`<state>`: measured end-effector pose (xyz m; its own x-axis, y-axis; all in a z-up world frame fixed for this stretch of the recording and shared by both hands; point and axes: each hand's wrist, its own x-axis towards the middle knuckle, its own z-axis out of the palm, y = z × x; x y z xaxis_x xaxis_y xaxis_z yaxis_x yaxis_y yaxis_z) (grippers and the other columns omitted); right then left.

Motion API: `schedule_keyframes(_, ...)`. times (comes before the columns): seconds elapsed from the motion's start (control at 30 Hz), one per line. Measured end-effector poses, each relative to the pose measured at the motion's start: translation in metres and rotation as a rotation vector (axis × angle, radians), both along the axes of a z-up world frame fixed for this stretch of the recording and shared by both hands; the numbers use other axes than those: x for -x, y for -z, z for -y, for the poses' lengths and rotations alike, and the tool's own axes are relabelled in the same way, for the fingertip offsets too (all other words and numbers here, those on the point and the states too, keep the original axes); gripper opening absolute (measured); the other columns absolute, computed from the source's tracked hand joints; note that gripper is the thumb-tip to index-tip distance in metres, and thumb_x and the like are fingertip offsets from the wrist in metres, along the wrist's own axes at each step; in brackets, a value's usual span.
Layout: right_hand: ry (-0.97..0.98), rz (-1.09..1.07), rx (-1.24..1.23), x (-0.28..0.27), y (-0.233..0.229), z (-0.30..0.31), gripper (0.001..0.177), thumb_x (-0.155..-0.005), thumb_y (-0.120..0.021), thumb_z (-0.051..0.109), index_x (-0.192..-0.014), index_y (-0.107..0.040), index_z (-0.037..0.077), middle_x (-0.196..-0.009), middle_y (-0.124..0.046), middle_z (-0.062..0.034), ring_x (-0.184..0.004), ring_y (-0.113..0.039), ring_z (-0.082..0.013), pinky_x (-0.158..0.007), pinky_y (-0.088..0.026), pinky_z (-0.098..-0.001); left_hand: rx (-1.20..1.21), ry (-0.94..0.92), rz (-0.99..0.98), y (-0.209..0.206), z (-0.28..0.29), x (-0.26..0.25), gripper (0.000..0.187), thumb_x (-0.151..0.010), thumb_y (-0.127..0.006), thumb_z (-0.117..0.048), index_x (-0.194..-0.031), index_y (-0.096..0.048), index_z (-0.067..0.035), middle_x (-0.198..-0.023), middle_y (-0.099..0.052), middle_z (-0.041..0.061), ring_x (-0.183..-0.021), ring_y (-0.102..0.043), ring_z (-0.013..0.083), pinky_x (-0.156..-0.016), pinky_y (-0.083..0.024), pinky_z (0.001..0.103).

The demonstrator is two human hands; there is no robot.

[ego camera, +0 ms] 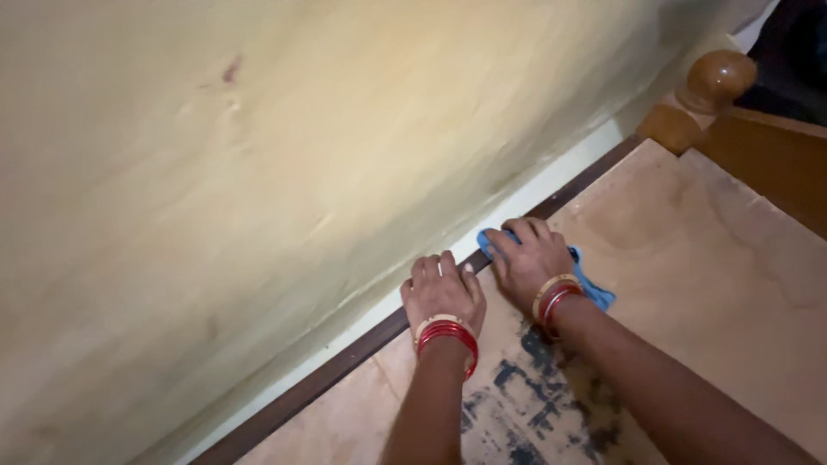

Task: The person wipes a wooden bed frame or headboard with a blue cloth by hand, covering different areas of the surface and edges.

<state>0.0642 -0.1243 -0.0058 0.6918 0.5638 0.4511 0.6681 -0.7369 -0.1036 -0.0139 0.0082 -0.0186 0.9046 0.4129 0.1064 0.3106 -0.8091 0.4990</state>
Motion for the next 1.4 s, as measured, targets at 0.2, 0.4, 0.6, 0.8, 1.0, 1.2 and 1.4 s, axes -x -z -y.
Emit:
schedule_keyframes(0.2, 0.202, -0.145, 0.088, 0.027, -0.018, -0.02, 0.034, -0.086, -0.065, 0.021, -0.119, -0.071, 0.018, -0.126, -0.06, -0.0169, -0.113, -0.055, -0.0413, -0.09, -0.051, -0.0492, 0.107, -0.095, 0.307, 0.032, -0.093, 0.078, 0.039, -0.089, -0.061, -0.023, -0.124, -0.066, -0.008, -0.127, -0.064, 0.017, -0.123, -0.055, 0.0367, -0.108, -0.04, 0.05)
schedule_keyframes(0.4, 0.207, -0.412, 0.316, 0.123, -0.021, -0.096, 0.045, -0.085, -0.06, 0.013, -0.13, -0.057, 0.008, -0.143, -0.046, -0.0264, -0.125, -0.052, -0.0428, -0.101, -0.049, -0.048, -0.209, -0.273, -0.098, 0.033, -0.218, 0.217, 0.055, -0.099, -0.043, -0.046, -0.136, -0.057, -0.008, -0.137, -0.057, 0.019, -0.137, -0.043, 0.0365, -0.112, -0.035, 0.053)
schedule_keyframes(0.6, -0.168, -0.418, 0.432, 0.212, -0.001, -0.17, 0.035, -0.091, -0.053, 0.019, -0.123, -0.063, 0.008, -0.141, -0.055, -0.0174, -0.128, -0.055, -0.0377, -0.102, -0.052, -0.0475, -0.154, -0.263, -0.316, 0.021, -0.224, 0.248, 0.06, -0.102, -0.034, -0.053, -0.14, -0.052, -0.011, -0.146, -0.052, 0.015, -0.145, -0.033, 0.031, -0.114, -0.033, 0.052)
schedule_keyframes(0.8, 0.197, -0.4, 0.514, 0.145, -0.058, -0.115, 0.037, -0.088, -0.064, 0.023, -0.124, -0.067, 0.022, -0.137, -0.057, -0.0162, -0.124, -0.057, -0.0367, -0.1, -0.052, -0.0474, -0.21, -0.196, -0.42, -0.009, -0.211, 0.266, 0.056, -0.103, -0.034, -0.052, -0.135, -0.056, -0.011, -0.143, -0.055, 0.012, -0.147, -0.033, 0.0282, -0.115, -0.034, 0.049)
schedule_keyframes(1.0, -0.096, -0.299, 0.544, 0.2, -0.03, -0.175, 0.028, -0.084, -0.065, 0.026, -0.107, -0.073, 0.011, -0.123, -0.066, -0.0159, -0.116, -0.063, -0.0348, -0.101, -0.051, -0.0454, -0.177, -0.241, -0.33, -0.002, -0.21, 0.265, 0.052, -0.101, -0.038, -0.049, -0.132, -0.06, -0.013, -0.141, -0.057, 0.012, -0.145, -0.035, 0.0294, -0.114, -0.033, 0.05)
schedule_keyframes(1.2, -0.372, -0.167, 0.32, 0.261, 0.014, -0.229, 0.03, -0.075, -0.066, 0.02, -0.1, -0.074, 0.006, -0.125, -0.062, -0.0223, -0.111, -0.064, -0.0412, -0.085, -0.055, -0.0525, -0.166, -0.239, -0.194, 0.021, -0.216, 0.266, 0.045, -0.098, -0.041, -0.039, -0.128, -0.063, -0.013, -0.134, -0.061, 0.014, -0.138, -0.041, 0.0312, -0.109, -0.037, 0.05)
schedule_keyframes(1.4, 0.087, -0.383, 0.496, 0.148, -0.052, -0.122, 0.039, -0.074, -0.067, 0.017, -0.113, -0.073, 0.015, -0.132, -0.059, -0.0187, -0.119, -0.06, -0.0372, -0.099, -0.052, -0.0449, -0.157, -0.253, -0.211, 0.005, -0.21, 0.267, 0.039, -0.097, -0.043, -0.035, -0.122, -0.066, -0.014, -0.13, -0.064, 0.012, -0.137, -0.046, 0.0297, -0.109, -0.04, 0.049)
